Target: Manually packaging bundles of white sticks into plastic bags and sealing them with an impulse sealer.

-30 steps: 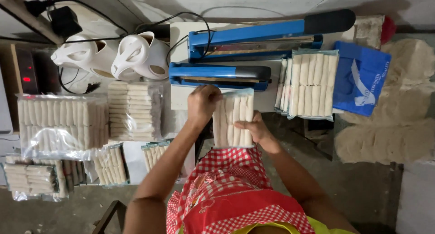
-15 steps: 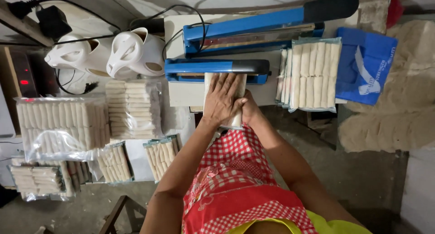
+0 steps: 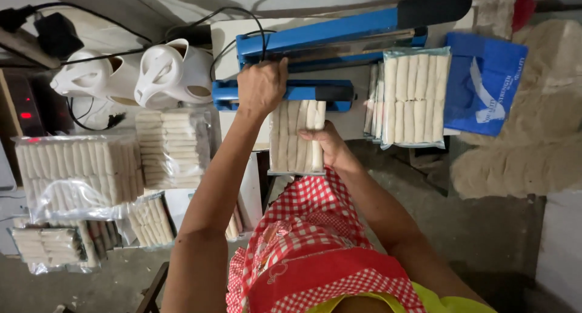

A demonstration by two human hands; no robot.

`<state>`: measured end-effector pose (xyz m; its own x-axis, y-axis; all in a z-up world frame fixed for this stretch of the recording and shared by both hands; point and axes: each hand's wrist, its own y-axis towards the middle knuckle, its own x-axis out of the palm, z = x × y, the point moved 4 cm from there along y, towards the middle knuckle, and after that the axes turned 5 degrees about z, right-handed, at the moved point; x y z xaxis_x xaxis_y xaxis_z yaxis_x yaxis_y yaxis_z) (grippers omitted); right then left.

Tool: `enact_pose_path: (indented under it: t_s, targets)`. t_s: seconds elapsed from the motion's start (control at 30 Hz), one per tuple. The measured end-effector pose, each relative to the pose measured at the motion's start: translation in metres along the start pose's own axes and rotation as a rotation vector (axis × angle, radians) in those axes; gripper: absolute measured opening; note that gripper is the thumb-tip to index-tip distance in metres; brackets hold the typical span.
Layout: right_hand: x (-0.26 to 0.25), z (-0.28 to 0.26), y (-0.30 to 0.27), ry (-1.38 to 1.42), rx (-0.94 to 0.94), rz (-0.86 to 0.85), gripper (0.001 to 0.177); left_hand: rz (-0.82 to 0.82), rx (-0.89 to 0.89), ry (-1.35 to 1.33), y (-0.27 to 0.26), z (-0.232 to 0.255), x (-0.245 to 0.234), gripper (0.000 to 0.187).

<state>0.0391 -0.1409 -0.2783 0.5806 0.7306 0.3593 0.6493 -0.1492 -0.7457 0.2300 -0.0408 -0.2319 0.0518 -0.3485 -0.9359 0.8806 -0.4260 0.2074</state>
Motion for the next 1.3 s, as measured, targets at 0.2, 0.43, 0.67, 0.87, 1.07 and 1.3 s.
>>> enact_pose_path:
  t_s: [0.2, 0.43, 0.67, 0.87, 1.07, 1.3]
  targets:
    - [0.0, 0.011, -0.009, -0.019, 0.035, 0.015, 0.041, 0.061, -0.015, 0.097, -0.004, 0.012, -0.002, 0.047]
    - [-0.007, 0.019, -0.003, -0.042, 0.004, 0.003, 0.038, 0.173, 0.055, 0.108, -0.003, 0.017, -0.007, 0.042]
    - [-0.006, 0.016, -0.003, -0.022, 0.03, -0.015, 0.035, 0.204, 0.061, 0.091, -0.005, 0.018, -0.013, 0.04]
    - [-0.003, 0.013, -0.007, -0.019, 0.039, -0.017, 0.034, 0.118, 0.009, 0.088, -0.001, 0.014, -0.004, 0.045]
    - [-0.008, 0.013, -0.01, -0.046, 0.051, -0.006, 0.036, -0.103, -0.156, 0.048, 0.003, 0.009, -0.002, 0.058]
    - [-0.027, 0.022, 0.003, -0.05, 0.05, 0.031, 0.04, 0.021, -0.114, 0.05, -0.002, 0.015, -0.01, 0.051]
